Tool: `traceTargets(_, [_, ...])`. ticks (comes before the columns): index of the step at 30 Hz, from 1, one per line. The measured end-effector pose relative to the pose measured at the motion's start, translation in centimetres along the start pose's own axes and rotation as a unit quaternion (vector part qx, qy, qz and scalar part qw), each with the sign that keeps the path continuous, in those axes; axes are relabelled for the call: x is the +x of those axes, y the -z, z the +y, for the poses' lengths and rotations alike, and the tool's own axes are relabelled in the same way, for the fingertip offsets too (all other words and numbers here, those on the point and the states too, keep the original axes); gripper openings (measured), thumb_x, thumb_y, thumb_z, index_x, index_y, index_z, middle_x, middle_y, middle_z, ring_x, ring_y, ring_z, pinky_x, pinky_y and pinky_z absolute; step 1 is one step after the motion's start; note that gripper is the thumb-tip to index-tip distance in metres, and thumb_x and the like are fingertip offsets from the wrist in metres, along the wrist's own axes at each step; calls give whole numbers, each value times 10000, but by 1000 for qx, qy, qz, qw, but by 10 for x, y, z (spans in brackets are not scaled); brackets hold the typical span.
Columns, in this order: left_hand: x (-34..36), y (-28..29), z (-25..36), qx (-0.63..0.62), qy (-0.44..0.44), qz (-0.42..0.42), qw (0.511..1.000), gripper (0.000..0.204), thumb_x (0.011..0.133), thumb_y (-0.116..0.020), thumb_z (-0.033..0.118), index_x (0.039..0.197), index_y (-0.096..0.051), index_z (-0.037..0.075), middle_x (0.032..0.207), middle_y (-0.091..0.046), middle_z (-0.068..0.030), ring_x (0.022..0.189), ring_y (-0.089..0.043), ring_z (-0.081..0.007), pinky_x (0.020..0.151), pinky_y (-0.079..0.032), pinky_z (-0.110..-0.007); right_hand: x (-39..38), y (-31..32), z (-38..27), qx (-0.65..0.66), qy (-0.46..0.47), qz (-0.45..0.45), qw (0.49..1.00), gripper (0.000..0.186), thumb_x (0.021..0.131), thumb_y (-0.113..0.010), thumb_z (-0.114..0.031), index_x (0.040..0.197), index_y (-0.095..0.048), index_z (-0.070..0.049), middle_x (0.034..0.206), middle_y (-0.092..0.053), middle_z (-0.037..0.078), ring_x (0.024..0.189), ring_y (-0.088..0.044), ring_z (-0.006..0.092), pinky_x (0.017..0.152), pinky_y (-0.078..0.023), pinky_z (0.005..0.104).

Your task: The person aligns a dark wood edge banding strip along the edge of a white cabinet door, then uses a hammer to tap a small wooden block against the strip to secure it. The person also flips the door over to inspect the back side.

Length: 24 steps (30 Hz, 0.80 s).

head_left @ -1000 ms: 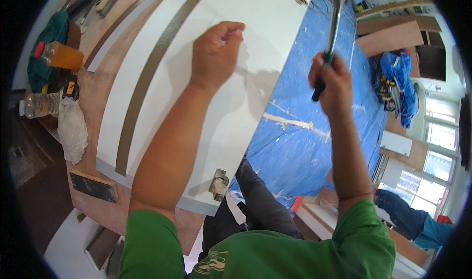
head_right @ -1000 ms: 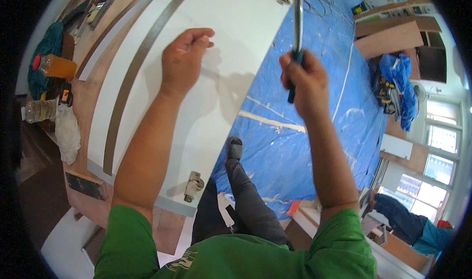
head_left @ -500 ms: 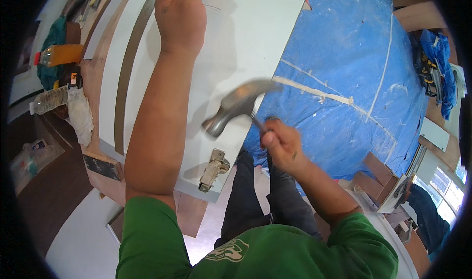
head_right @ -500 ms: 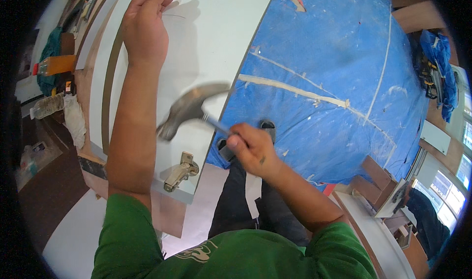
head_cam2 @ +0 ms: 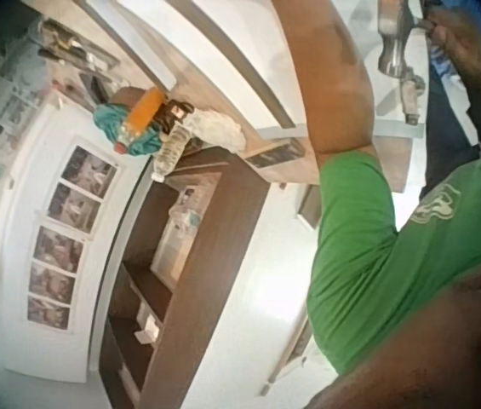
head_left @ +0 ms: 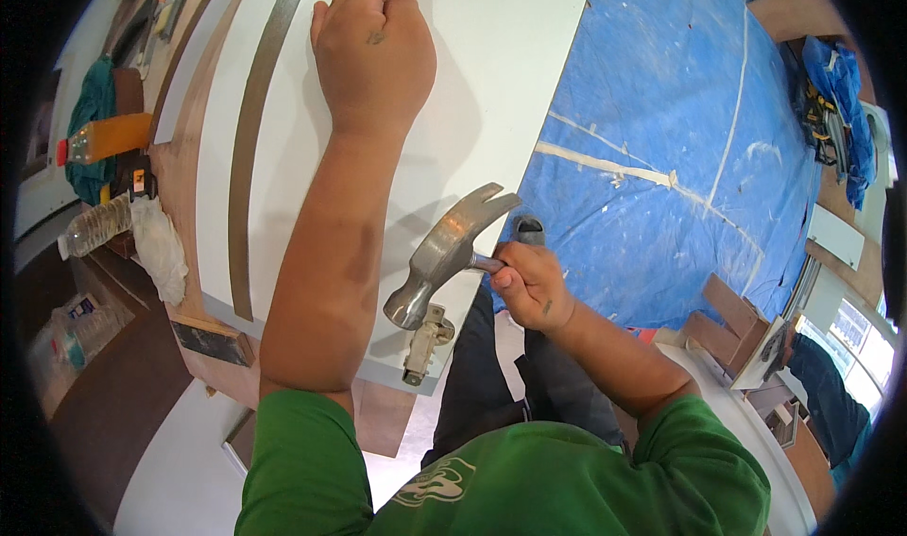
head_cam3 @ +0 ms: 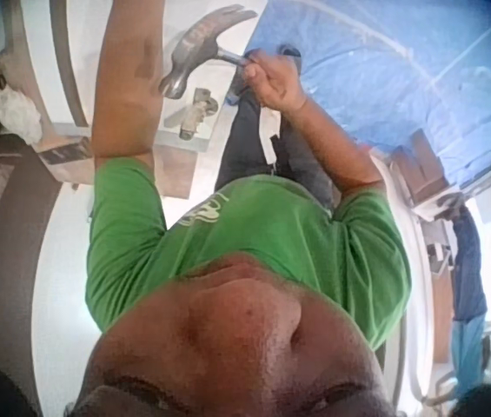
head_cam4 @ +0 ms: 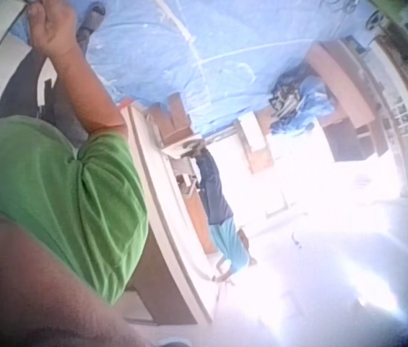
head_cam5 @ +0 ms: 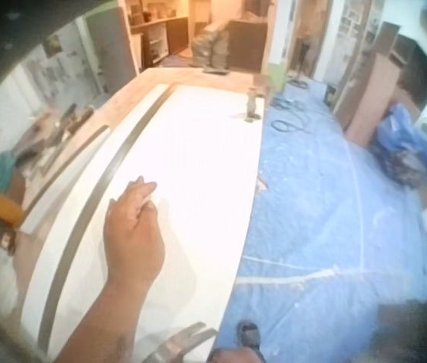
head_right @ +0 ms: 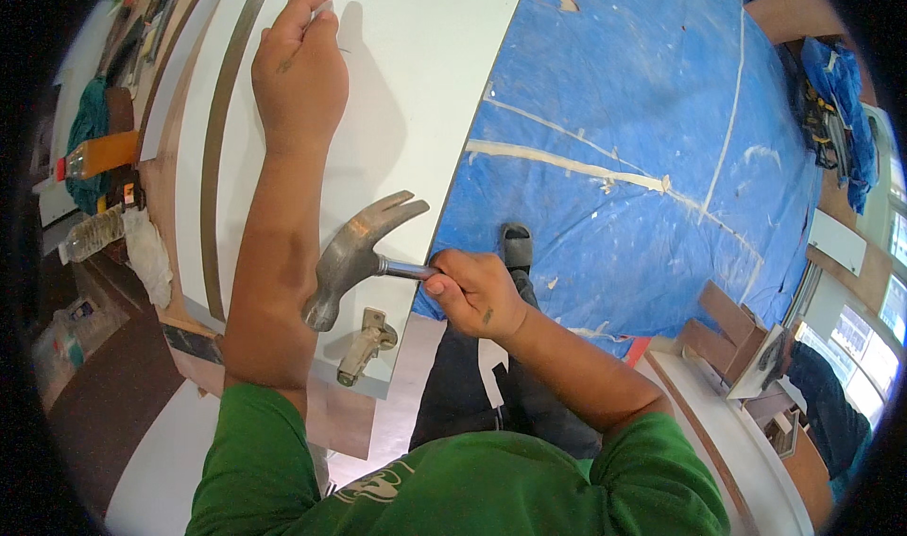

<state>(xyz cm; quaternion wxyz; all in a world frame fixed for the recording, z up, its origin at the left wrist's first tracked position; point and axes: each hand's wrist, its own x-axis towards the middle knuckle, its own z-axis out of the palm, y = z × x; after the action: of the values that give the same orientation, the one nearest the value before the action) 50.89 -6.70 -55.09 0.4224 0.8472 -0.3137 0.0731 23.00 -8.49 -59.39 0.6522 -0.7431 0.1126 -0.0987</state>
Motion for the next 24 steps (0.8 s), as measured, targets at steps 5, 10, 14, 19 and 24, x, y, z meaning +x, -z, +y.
traceTargets(5, [-1, -4, -3, 1, 10, -18, 1000, 374, 1002, -471, 182, 1303, -682, 111, 1452, -604, -130, 1384, -524, -250, 1271, -156, -424, 22, 11, -2, -32, -6, 51, 998, 432, 1066, -531, -388, 844, -590, -22, 605, -532, 138, 506, -577, 311, 505, -445, 389])
traceTargets(10, [-3, -5, -6, 13, -2, -12, 1000, 370, 991, -490, 176, 1299, -690, 128, 1460, -598, -132, 1420, -493, -239, 1268, -143, -444, 43, 22, -11, -61, -14, 80, 995, 438, 1082, -503, -372, 829, -579, -23, 625, -534, 148, 525, -566, 305, 522, -436, 387])
traceTargets(14, [-4, -6, -8, -3, -5, -10, 1000, 361, 984, -506, 198, 1278, -707, 138, 1454, -601, -146, 1417, -498, -232, 1265, -139, -451, 59, 29, -13, -49, -45, 119, 991, 435, 1085, -514, -359, 813, -575, -25, 634, -514, 108, 553, -505, 210, 538, -413, 358])
traceTargets(19, [1, -1, -11, -38, -4, -34, 999, 359, 969, -542, 191, 1271, -713, 100, 1464, -592, -152, 1395, -515, -239, 1232, -242, -401, 71, 37, -18, -9, -106, 138, 985, 442, 1087, -523, -365, 810, -560, -23, 638, -477, 49, 596, -438, 131, 539, -391, 334])
traceTargets(24, [-2, 1, 4, -98, 61, -28, 993, 363, 976, -453, 134, 1224, -713, 76, 1471, -588, -138, 1339, -538, -262, 1252, -212, -396, 27, 22, -12, 61, -105, 103, 987, 397, 1074, -546, -336, 829, -565, -24, 649, -501, 83, 568, -500, 186, 540, -415, 362])
